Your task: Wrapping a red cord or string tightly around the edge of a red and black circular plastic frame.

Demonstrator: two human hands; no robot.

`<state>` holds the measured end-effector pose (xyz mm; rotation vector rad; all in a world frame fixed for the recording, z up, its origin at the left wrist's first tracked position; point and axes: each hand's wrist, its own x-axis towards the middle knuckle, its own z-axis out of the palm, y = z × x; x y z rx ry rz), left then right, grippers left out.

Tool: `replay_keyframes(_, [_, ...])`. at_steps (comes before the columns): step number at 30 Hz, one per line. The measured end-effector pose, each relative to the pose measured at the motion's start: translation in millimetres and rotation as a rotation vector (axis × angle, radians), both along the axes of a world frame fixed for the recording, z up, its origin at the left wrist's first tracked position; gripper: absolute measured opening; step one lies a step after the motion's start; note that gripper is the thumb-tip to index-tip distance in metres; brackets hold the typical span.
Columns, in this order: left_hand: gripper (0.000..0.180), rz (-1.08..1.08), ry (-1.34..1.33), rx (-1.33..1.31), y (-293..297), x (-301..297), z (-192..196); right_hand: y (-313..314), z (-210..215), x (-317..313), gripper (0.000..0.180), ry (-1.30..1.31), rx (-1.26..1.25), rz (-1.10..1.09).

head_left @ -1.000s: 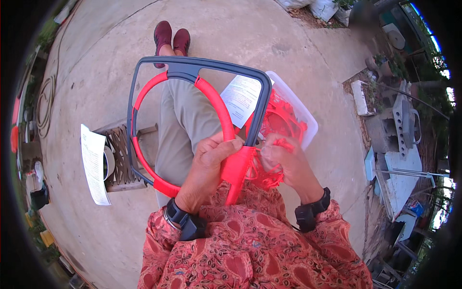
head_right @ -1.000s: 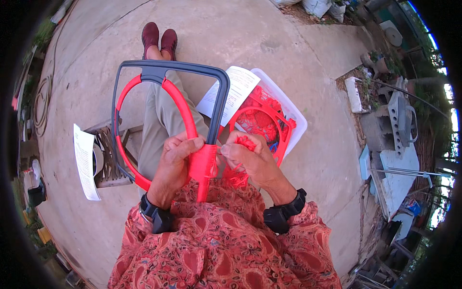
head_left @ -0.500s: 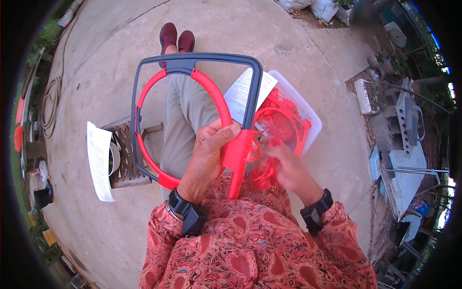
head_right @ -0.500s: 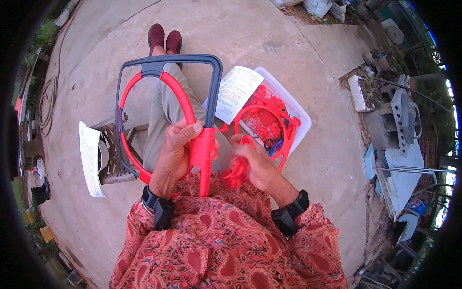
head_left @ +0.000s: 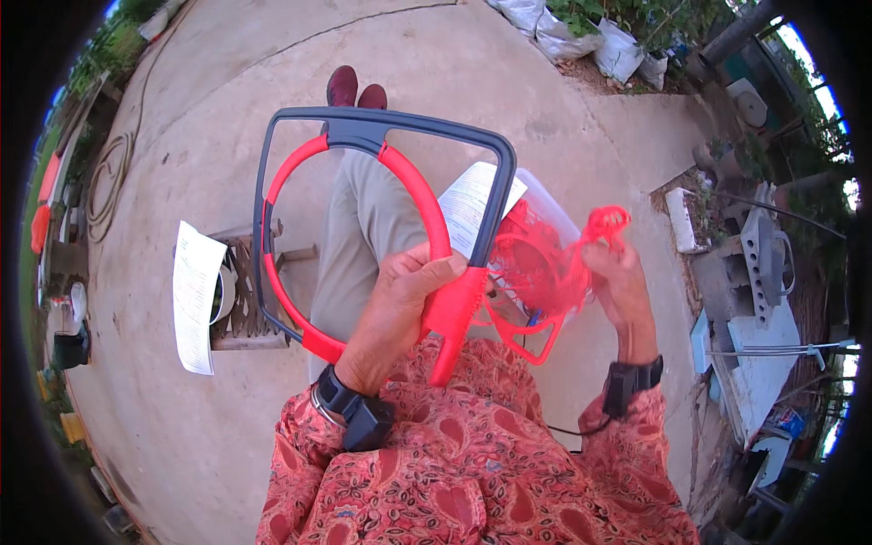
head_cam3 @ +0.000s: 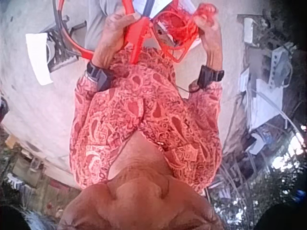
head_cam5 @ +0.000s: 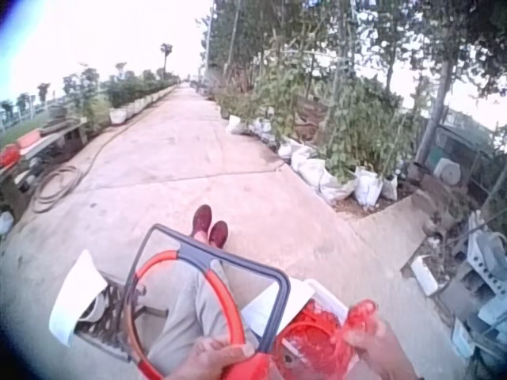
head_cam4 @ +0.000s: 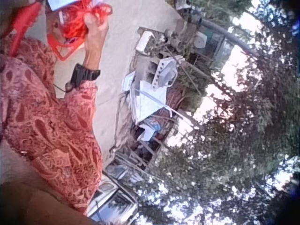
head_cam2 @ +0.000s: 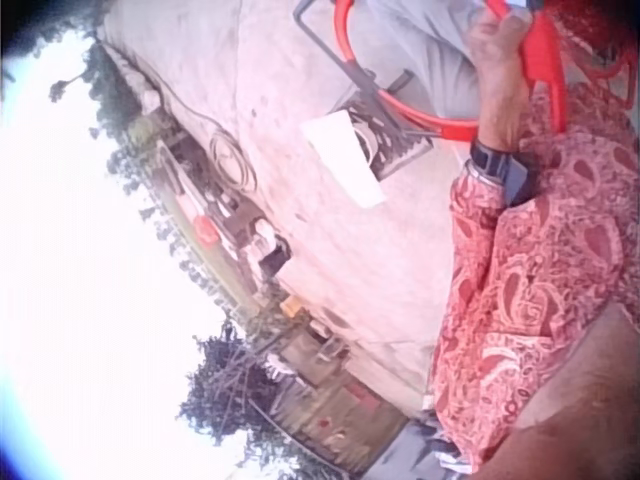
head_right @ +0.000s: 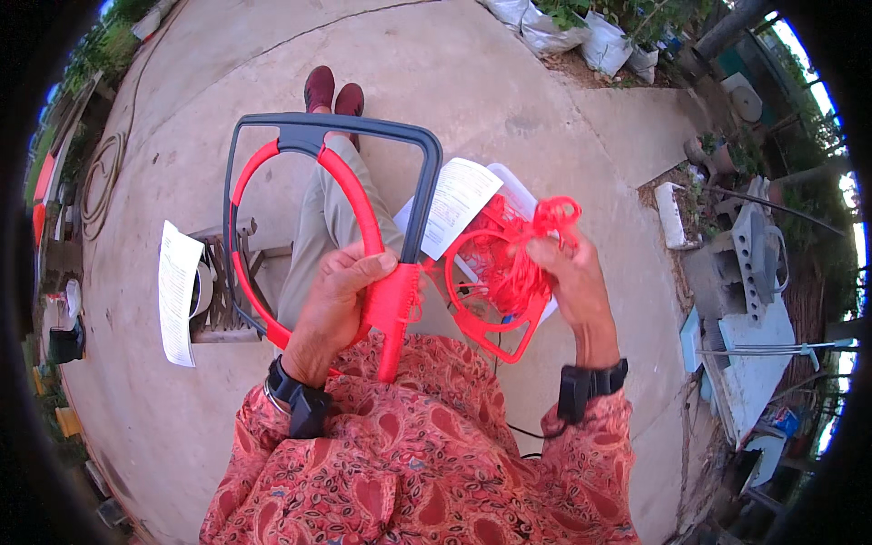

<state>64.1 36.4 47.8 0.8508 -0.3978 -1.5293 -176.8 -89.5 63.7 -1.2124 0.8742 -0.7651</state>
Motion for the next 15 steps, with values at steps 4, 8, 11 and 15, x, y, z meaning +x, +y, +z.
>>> replay_keyframes(4, [0.019, 0.011, -0.003, 0.021, 0.4, 0.4, -8.3, -26.3, -14.9, 36.5, 0.032, 0.231, -0.099, 0.138])
replay_keyframes(8, [0.022, 0.046, 0.021, 0.071, 0.7, -2.9, -6.2, -2.0, -3.1, 87.3, 0.026, 0.255, -0.116, 0.427])
replay_keyframes(11, [0.025, 0.062, 0.039, 0.081, -0.1, -2.7, -6.1, 10.5, -8.3, 92.8, 0.024, 0.085, 0.028, 0.431])
replay_keyframes(15, [0.02, 0.091, 0.045, 0.098, -1.2, -4.1, -5.5, 16.9, -22.5, 89.7, 0.024, -0.087, 0.154, 0.355])
